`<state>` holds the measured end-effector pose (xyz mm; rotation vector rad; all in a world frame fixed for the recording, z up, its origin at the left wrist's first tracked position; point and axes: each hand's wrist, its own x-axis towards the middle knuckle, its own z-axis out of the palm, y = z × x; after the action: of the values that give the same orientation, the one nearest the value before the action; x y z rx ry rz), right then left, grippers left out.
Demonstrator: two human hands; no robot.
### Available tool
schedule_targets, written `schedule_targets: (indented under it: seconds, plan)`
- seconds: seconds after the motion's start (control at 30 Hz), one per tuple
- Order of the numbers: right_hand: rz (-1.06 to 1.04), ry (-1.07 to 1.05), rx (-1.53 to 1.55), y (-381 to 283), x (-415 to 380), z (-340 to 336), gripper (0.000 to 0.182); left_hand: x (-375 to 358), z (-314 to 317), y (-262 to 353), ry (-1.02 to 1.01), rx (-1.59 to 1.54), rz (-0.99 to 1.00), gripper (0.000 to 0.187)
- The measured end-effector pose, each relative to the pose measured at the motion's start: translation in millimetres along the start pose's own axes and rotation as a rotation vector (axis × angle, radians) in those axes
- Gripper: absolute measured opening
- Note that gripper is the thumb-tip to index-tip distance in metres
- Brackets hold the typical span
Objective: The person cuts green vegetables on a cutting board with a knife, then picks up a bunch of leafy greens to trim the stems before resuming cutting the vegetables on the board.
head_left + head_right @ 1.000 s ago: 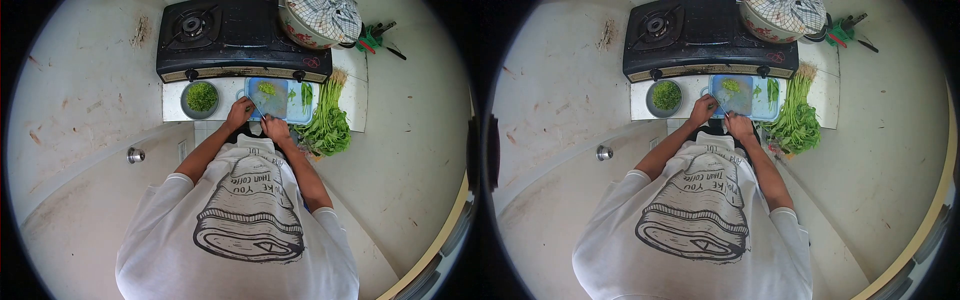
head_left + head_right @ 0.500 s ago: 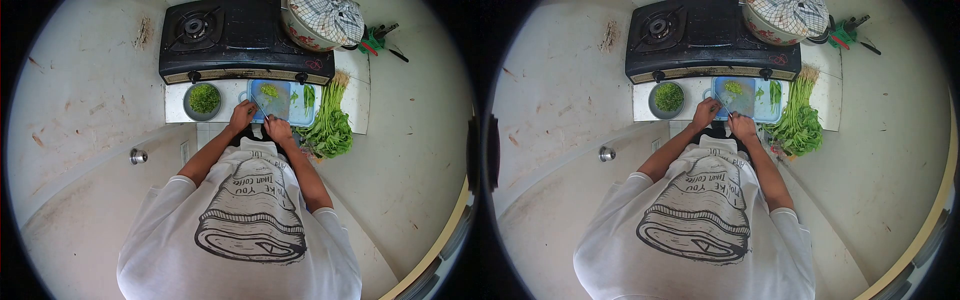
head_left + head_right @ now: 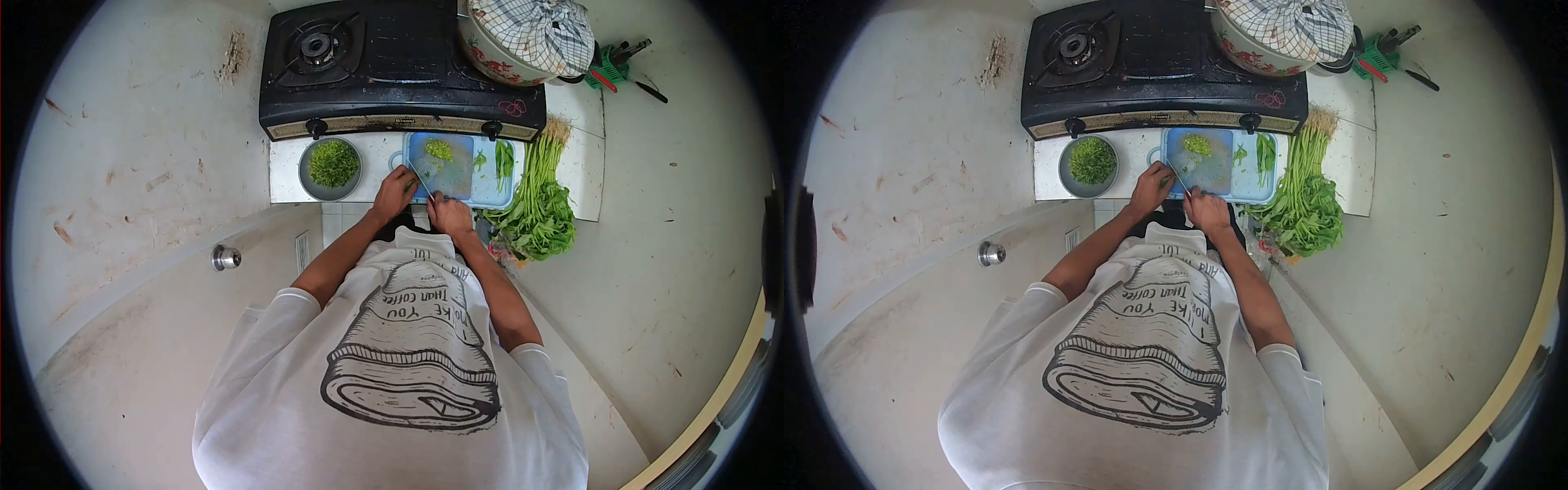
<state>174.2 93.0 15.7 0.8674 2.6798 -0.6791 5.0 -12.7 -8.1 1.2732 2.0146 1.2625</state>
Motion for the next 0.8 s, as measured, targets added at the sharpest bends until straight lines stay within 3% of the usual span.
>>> schedule_targets:
  seconds: [0.8]
  plan:
    - [0.013,-0.003,-0.005,2.2,3.7,-4.6,0.037,-3.1,-1.8,-6.0,-0.055,0.053,-0.006,0.012]
